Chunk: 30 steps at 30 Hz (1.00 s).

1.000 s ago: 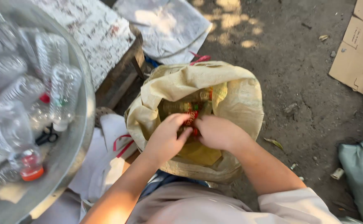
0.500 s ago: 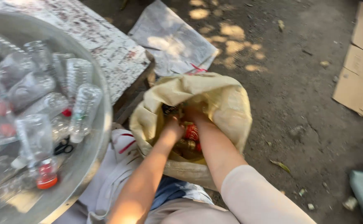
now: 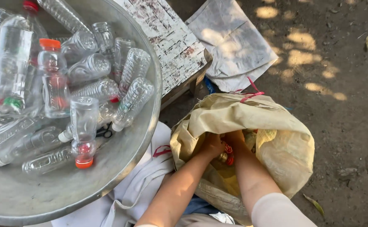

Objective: The person sorts plastic bottles by removing caps and labels and placing them into separate containers for recycling.

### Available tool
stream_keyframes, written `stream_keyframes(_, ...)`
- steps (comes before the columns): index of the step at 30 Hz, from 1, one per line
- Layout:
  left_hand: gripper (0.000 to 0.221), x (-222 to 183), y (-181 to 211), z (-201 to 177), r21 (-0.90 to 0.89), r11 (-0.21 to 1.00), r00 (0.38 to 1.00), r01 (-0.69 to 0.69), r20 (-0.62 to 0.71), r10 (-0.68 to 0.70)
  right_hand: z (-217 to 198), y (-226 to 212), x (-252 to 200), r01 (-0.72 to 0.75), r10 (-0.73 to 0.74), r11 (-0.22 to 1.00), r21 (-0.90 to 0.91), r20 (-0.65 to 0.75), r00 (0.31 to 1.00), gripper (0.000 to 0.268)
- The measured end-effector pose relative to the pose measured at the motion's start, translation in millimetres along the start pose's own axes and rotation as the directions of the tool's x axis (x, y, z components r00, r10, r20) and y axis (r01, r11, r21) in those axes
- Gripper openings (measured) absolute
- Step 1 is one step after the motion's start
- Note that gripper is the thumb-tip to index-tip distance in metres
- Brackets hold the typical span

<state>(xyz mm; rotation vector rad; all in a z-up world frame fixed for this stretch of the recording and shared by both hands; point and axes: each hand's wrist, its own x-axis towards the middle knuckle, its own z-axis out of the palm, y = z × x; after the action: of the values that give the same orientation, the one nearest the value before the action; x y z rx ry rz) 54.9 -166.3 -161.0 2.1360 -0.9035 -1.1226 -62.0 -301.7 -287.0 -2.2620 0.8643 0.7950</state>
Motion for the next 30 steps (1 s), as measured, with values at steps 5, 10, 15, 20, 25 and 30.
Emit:
stream_keyframes(5,0.052,-1.4,-55.5,30.8,0.037,0.966,0.949,0.256,0.183,-0.258,12.2,-13.1,-22.2,0.007,-0.002,1.000,-0.023,0.221,0.975,0.067)
stream_keyframes(10,0.050,0.5,-52.6,38.4,0.041,0.975,0.954,0.218,0.202,-0.222,17.9,0.0,-42.1,0.010,0.013,0.998,-0.060,0.383,0.924,0.062)
stream_keyframes(15,0.048,-3.2,-37.4,40.4,0.049,0.992,0.974,0.113,0.192,-0.120,12.1,-2.5,-40.8,0.039,0.024,0.992,-0.116,0.495,0.869,0.057)
stream_keyframes(20,0.047,-23.3,-30.3,15.9,0.085,0.996,0.993,0.015,0.119,-0.025,-7.9,-30.0,-20.1,0.101,0.017,0.978,-0.183,0.553,0.833,0.052)
stream_keyframes(25,0.064,-20.1,-44.9,29.5,0.216,0.969,0.992,-0.124,0.051,0.115,-44.1,-57.5,-18.0,0.151,0.039,0.950,-0.274,0.583,0.811,0.048)
stream_keyframes(30,0.091,-77.7,1.9,-43.6,0.318,0.918,0.970,-0.237,0.032,0.240,-108.0,-102.9,-27.6,0.177,0.082,0.908,-0.379,0.576,0.813,0.045)
